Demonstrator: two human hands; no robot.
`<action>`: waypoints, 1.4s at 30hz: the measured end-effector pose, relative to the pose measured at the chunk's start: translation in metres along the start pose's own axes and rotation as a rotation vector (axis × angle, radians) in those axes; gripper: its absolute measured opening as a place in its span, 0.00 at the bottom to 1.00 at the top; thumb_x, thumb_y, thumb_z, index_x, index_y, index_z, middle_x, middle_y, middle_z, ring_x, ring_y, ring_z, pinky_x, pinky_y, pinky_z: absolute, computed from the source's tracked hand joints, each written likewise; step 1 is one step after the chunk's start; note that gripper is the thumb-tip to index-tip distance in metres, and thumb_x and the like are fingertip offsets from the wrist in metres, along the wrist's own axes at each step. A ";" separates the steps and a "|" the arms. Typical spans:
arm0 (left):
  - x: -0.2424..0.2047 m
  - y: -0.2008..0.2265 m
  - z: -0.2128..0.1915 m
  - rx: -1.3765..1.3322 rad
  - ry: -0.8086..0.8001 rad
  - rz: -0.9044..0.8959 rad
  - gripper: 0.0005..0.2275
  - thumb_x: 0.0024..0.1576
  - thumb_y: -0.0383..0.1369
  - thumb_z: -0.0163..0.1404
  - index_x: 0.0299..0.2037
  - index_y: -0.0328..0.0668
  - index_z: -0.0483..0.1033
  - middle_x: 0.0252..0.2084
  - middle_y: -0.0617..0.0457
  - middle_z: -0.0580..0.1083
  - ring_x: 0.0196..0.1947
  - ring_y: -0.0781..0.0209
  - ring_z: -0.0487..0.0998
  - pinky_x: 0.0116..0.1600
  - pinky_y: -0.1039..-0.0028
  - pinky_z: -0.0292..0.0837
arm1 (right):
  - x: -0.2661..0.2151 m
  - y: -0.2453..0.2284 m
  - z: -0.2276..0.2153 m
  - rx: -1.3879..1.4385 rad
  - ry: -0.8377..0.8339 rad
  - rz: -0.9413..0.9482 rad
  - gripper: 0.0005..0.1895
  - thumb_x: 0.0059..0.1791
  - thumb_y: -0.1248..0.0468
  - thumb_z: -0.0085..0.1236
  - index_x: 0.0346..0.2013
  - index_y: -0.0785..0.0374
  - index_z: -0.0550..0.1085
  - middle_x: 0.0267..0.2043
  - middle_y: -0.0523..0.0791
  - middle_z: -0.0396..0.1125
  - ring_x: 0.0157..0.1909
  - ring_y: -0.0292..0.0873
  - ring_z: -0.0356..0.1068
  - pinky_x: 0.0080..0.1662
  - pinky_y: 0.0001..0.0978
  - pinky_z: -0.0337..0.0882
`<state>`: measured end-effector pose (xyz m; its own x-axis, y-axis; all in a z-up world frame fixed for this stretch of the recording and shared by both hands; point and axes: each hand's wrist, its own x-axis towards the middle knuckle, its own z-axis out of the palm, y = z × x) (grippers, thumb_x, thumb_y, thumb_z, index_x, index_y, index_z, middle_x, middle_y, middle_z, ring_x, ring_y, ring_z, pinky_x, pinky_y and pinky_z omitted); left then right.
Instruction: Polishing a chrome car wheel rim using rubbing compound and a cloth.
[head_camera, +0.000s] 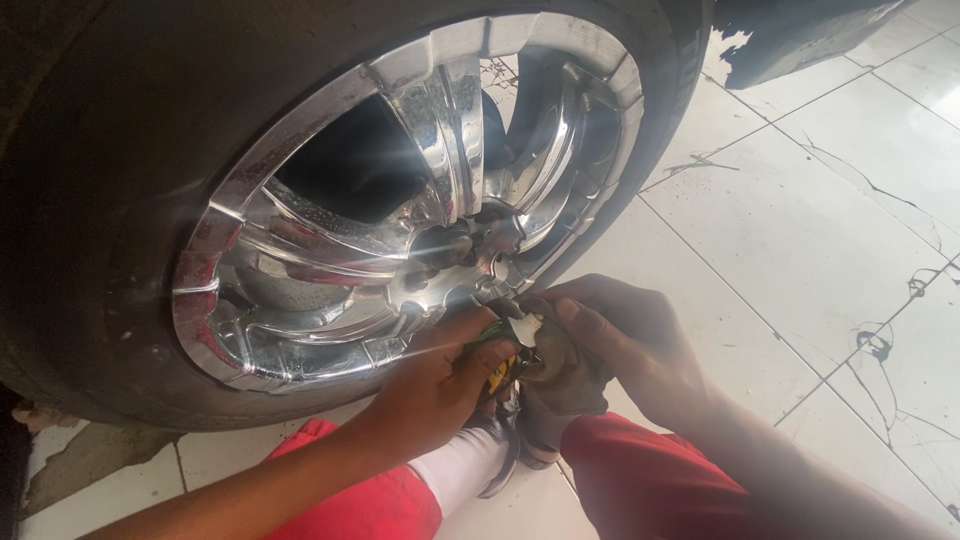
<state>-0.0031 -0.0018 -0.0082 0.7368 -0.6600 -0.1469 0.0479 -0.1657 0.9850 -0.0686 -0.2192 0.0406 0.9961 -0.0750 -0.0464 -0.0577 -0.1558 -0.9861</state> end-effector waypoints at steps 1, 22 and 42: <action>0.000 0.001 0.000 0.000 0.000 0.000 0.25 0.63 0.39 0.47 0.67 0.30 0.63 0.30 0.52 0.76 0.25 0.72 0.75 0.29 0.79 0.72 | 0.000 0.001 0.000 0.000 0.000 0.000 0.20 0.53 0.56 0.50 0.49 0.68 0.81 0.40 0.47 0.77 0.42 0.37 0.73 0.45 0.29 0.73; -0.001 0.019 -0.015 0.023 0.088 0.030 0.16 0.64 0.42 0.48 0.43 0.33 0.77 0.27 0.51 0.74 0.25 0.70 0.76 0.26 0.77 0.71 | 0.003 0.006 -0.001 -0.101 0.052 0.002 0.18 0.52 0.58 0.53 0.45 0.69 0.82 0.31 0.47 0.77 0.33 0.35 0.73 0.36 0.28 0.73; 0.001 0.016 -0.020 -0.027 0.091 0.054 0.11 0.63 0.35 0.47 0.46 0.36 0.75 0.32 0.54 0.77 0.26 0.70 0.79 0.26 0.78 0.75 | 0.108 -0.008 0.024 -0.605 0.442 -0.698 0.10 0.53 0.66 0.60 0.48 0.63 0.80 0.39 0.47 0.75 0.34 0.43 0.76 0.39 0.37 0.76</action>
<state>0.0119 0.0099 0.0097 0.7970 -0.5979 -0.0855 0.0232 -0.1112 0.9935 0.0407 -0.2021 0.0393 0.7137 -0.1146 0.6910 0.3795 -0.7659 -0.5191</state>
